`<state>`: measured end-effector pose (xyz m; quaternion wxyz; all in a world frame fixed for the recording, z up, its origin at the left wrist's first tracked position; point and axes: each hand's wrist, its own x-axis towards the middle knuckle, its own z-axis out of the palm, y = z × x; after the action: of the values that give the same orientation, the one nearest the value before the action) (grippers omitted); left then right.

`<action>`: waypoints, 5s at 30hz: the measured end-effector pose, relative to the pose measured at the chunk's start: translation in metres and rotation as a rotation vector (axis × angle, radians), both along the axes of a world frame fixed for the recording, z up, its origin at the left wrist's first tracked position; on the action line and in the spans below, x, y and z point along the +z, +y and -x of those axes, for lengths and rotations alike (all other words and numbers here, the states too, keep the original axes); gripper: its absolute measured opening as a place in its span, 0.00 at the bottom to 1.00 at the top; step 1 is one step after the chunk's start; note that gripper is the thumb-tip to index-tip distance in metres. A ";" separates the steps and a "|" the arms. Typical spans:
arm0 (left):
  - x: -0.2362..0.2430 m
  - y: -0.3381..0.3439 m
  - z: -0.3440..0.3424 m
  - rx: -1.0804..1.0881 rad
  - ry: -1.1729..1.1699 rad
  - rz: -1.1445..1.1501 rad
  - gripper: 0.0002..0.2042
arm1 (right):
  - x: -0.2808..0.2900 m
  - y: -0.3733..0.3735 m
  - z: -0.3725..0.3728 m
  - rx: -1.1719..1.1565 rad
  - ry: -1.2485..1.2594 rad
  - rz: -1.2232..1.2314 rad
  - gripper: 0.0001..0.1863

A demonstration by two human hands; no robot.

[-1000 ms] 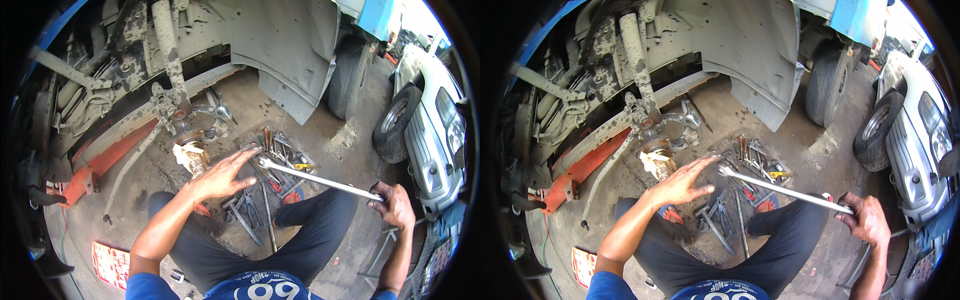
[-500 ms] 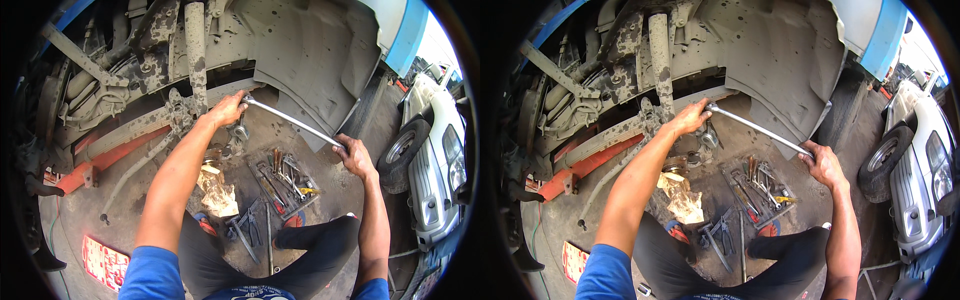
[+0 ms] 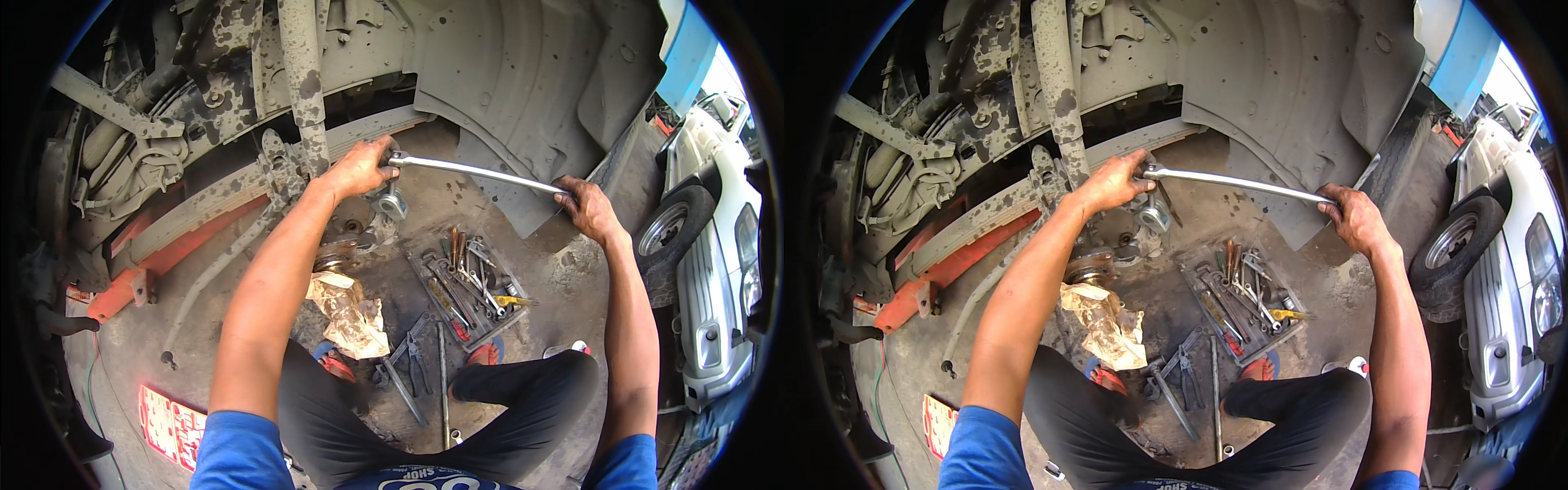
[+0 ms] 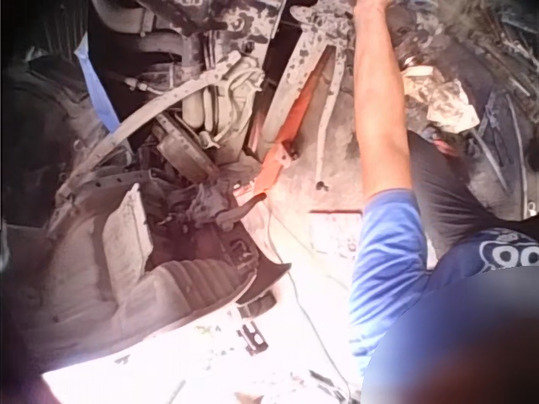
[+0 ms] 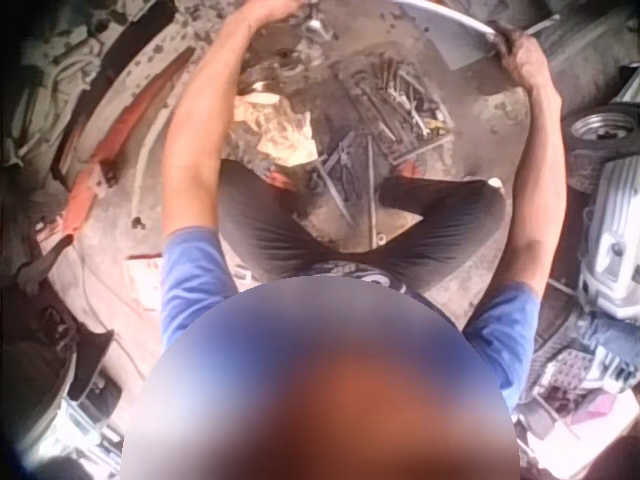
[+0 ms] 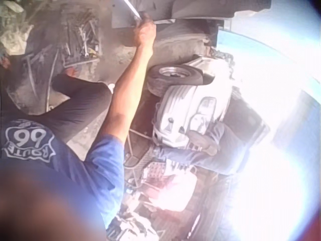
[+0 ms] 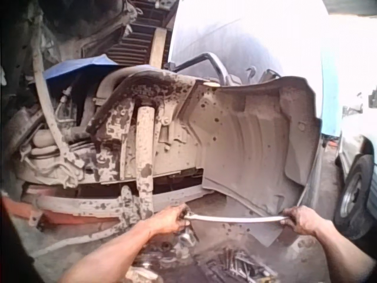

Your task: The person is sitting on the floor in a garage, working on the front suspension of a vehicle. They use various tools, including wrenches and a hammer, to loosen and remove bolts from the suspension assembly.

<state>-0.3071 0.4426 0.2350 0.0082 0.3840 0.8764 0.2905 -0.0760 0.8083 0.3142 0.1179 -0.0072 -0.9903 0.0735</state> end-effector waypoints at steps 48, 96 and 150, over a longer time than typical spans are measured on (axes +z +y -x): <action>-0.044 0.071 -0.085 0.717 -0.062 -0.465 0.38 | -0.162 -0.137 -0.375 -0.751 0.004 0.512 0.17; -0.150 0.076 -0.066 0.909 -0.168 0.086 0.47 | -0.066 -0.197 0.209 0.585 -0.296 -0.358 0.18; -0.179 0.067 -0.050 0.855 -0.167 0.009 0.37 | -0.150 -0.252 0.220 -0.180 0.422 1.065 0.13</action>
<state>-0.2576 0.5098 0.0558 -0.0404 -0.0383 0.9541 0.2942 -0.2964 0.5562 0.1643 0.2989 -0.1348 -0.7672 0.5513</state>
